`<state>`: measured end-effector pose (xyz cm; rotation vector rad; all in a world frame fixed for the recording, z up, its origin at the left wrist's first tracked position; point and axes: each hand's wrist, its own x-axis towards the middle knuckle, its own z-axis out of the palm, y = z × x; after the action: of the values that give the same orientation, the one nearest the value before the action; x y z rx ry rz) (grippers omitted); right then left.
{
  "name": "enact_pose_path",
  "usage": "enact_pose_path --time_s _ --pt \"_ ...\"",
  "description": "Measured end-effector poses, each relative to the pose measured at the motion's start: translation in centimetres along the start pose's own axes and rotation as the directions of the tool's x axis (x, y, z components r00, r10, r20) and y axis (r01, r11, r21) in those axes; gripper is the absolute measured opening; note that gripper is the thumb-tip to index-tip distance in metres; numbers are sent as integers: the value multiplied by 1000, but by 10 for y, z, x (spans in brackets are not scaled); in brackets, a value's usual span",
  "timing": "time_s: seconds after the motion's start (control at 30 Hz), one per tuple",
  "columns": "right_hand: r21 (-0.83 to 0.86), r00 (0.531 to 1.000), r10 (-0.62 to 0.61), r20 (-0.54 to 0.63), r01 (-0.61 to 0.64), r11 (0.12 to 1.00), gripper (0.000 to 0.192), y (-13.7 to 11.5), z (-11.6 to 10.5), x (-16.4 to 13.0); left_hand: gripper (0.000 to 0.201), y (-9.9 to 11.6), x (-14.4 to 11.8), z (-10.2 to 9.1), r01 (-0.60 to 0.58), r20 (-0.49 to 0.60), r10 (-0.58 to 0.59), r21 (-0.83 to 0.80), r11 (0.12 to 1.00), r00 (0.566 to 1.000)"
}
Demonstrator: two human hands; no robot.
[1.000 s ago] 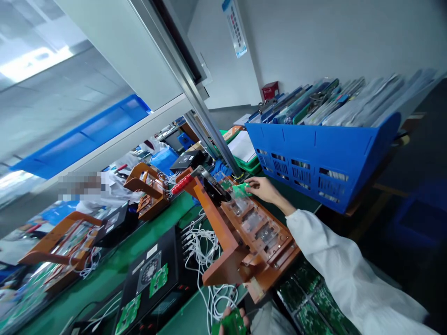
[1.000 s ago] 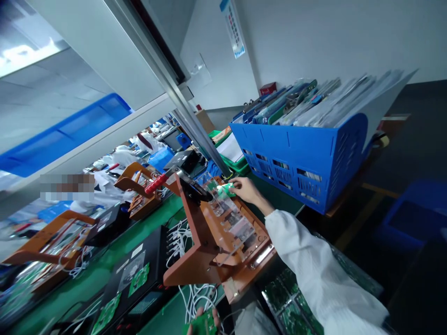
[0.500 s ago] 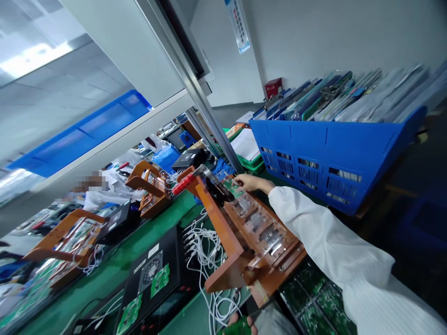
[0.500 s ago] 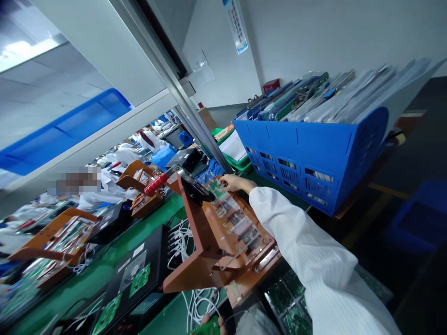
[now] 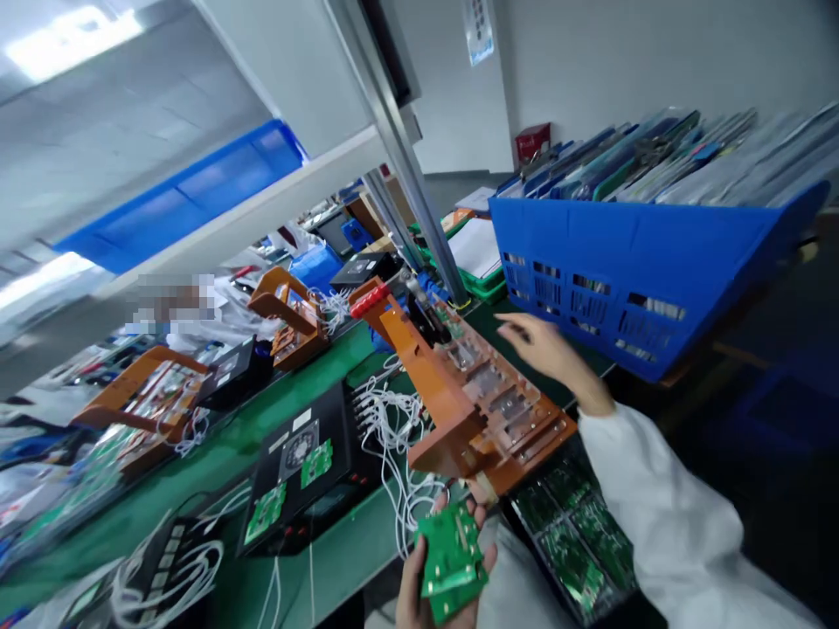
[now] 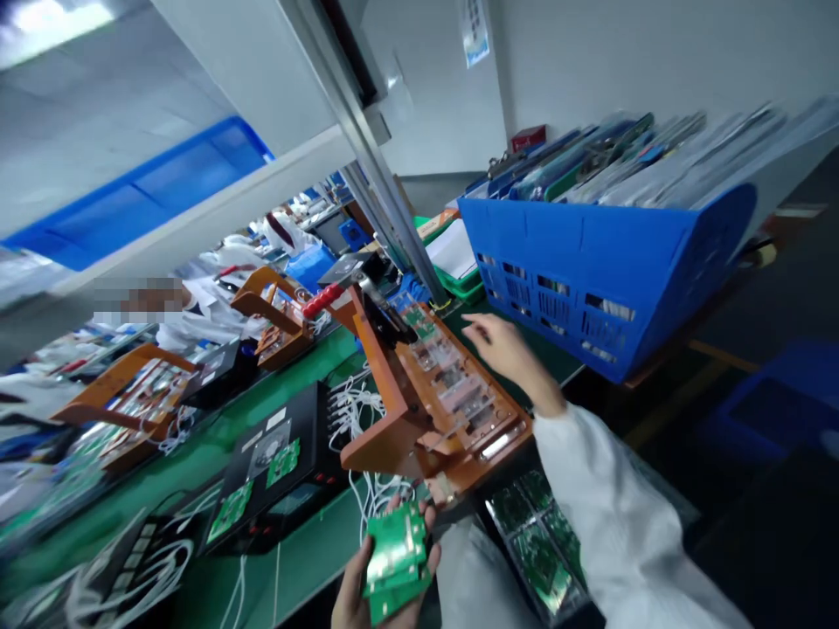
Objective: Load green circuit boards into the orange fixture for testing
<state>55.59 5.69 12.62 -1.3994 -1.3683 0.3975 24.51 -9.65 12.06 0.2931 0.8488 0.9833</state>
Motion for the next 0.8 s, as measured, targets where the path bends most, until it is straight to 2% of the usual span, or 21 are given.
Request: enact_pose_path --time_s 0.07,0.1,0.13,0.17,0.2,0.23,0.3,0.37,0.5,0.63,0.7,0.77,0.8 --pt "24 966 117 -231 -115 993 29 -22 -18 -60 39 -1 4 3 20 24 -19 -50 999 1000" --pt "15 948 155 -277 -157 988 29 -35 -21 -90 40 -2 5 4 25 41 -22 -73 997 999" --pt "20 962 187 -200 -186 982 27 -48 -20 -117 41 -4 6 5 28 52 -24 -83 996 998" --pt "57 980 194 -37 -192 980 28 -61 -16 -140 41 -6 7 6 36 59 -31 -82 996 998" --pt "112 971 199 132 -214 970 31 -72 -8 -160 41 -9 7 7 45 60 -41 -72 996 997" --pt "164 938 208 276 -259 952 34 -81 0 -175 41 -11 6 8 52 58 -49 -57 997 997" --pt "251 880 225 419 -350 903 32 -90 16 -192 41 -15 5 10 55 53 -54 -28 998 997" --pt "303 872 246 423 -392 869 31 -91 24 -196 42 -17 3 9 40 55 -40 0 999 998" --pt "362 866 243 437 -417 834 49 -90 23 -191 42 -22 2 4 52 66 -58 89 995 996" --pt "362 835 316 451 -495 790 37 -80 6 -186 43 -24 4 -3 40 20 -44 149 988 999" --pt "358 859 381 341 -493 793 37 -63 -12 -180 41 -21 4 -7 40 -4 -40 136 990 999" --pt "368 890 447 95 -449 815 49 -40 -33 -166 40 -14 4 -13 47 -15 -46 96 994 999" --pt "365 884 466 -40 -421 831 55 -27 -41 -155 40 -10 4 -17 50 -12 -49 67 997 999"
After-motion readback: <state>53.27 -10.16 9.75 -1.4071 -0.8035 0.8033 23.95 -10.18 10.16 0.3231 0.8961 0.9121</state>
